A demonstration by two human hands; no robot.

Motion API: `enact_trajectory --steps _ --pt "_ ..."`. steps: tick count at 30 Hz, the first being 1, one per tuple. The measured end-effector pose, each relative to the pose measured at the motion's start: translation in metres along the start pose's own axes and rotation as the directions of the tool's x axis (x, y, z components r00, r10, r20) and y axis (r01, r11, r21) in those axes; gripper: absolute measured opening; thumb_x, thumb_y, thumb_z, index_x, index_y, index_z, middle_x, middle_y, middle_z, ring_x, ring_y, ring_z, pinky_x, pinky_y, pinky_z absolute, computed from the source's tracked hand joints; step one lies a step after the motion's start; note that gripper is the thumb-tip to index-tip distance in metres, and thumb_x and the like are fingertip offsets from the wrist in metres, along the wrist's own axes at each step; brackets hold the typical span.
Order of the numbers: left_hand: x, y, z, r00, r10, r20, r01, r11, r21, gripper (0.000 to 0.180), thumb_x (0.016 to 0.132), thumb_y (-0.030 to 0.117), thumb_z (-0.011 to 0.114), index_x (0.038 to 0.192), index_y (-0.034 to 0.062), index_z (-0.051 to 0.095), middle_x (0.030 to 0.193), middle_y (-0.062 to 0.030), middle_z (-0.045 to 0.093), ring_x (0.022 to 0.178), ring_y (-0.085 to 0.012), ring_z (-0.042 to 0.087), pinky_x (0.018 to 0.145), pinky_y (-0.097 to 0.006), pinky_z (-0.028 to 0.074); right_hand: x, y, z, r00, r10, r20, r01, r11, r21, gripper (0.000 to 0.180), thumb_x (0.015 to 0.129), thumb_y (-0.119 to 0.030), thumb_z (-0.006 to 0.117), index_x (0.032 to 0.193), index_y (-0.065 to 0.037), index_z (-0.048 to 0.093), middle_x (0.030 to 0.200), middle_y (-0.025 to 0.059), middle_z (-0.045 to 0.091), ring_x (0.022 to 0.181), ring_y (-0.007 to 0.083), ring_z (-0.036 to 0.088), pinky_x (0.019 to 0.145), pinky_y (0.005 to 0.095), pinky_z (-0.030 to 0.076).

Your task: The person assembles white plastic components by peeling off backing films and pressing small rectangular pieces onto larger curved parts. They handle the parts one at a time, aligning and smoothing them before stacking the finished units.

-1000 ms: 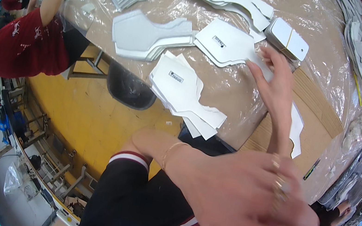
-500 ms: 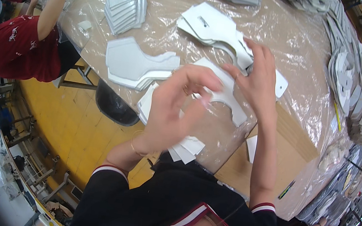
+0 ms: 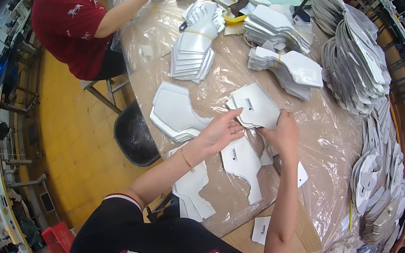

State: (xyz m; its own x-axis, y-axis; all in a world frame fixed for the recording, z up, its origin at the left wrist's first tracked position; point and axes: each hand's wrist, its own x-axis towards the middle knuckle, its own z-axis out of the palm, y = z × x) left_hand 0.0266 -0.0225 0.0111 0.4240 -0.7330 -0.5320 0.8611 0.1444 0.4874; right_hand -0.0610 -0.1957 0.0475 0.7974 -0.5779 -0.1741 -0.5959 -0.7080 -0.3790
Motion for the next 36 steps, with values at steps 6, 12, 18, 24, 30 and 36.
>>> enact_trajectory --steps 6,12,18,24,30,36 --pt "-0.008 0.01 0.007 0.998 -0.052 -0.047 0.051 0.998 -0.023 0.078 0.092 0.069 0.046 0.134 0.0029 0.043 0.119 -0.0149 0.049 0.112 -0.0262 0.05 0.103 -0.038 0.042 -0.057 -0.02 0.023 0.899 -0.165 -0.407 0.147 0.986 -0.074 0.059 0.072 -0.003 0.074 0.127 -0.004 0.053 0.125 0.016 0.059 0.103 0.0372 0.062 0.086 0.044 0.05" --pt "-0.015 0.005 0.016 0.997 0.074 -0.018 -0.076 0.987 -0.143 0.073 0.094 0.07 0.041 0.127 0.0058 0.054 0.123 -0.01 0.059 0.116 -0.025 0.057 0.105 -0.044 0.043 -0.096 -0.043 0.036 0.883 -0.272 -0.383 0.282 0.959 -0.032 0.042 0.084 -0.006 0.059 0.125 -0.011 0.056 0.118 0.0164 0.063 0.098 0.0303 0.064 0.084 0.0399 0.049" --pt "-0.022 0.008 0.015 0.992 0.116 -0.06 -0.114 0.993 0.03 0.065 0.098 0.065 0.037 0.131 0.0111 0.052 0.126 -0.0088 0.058 0.12 -0.0243 0.053 0.107 -0.043 0.039 -0.102 -0.036 0.013 0.935 -0.136 -0.326 0.257 0.896 0.362 0.055 0.073 -0.004 0.072 0.125 -0.011 0.056 0.108 0.011 0.068 0.093 0.0298 0.065 0.081 0.0393 0.049" --pt "-0.023 -0.009 0.03 0.86 0.481 0.169 -0.492 0.87 0.027 0.051 0.101 0.044 0.05 0.136 0.0074 0.045 0.13 -0.007 0.056 0.122 -0.0199 0.054 0.105 -0.039 0.044 -0.114 -0.041 -0.022 0.959 0.004 -0.283 0.177 0.771 0.611 0.057 0.075 -0.012 0.077 0.128 -0.008 0.055 0.108 0.0127 0.068 0.095 0.0296 0.066 0.086 0.0371 0.049" --pt "-0.034 -0.002 0.035 0.872 0.411 0.266 -0.426 0.905 -0.001 0.045 0.1 0.028 0.058 0.137 0.0064 0.045 0.129 -0.0053 0.058 0.119 -0.0183 0.057 0.104 -0.037 0.046 -0.127 -0.028 -0.057 0.97 -0.098 -0.221 0.231 0.642 0.731 0.07 0.082 -0.027 0.08 0.139 -0.002 0.047 0.12 0.0126 0.064 0.102 0.0213 0.063 0.091 0.0322 0.047" --pt "-0.045 -0.007 0.029 0.826 0.343 0.447 -0.28 0.938 -0.204 0.039 0.105 0.022 0.047 0.141 0.0088 0.044 0.136 -0.0054 0.056 0.125 -0.0208 0.054 0.109 -0.042 0.045 -0.135 -0.006 -0.065 0.998 -0.058 -0.039 0.053 0.275 0.96 0.038 0.102 -0.023 0.056 0.13 0.003 0.056 0.111 0.0049 0.066 0.099 0.0104 0.056 0.089 0.0271 0.045"
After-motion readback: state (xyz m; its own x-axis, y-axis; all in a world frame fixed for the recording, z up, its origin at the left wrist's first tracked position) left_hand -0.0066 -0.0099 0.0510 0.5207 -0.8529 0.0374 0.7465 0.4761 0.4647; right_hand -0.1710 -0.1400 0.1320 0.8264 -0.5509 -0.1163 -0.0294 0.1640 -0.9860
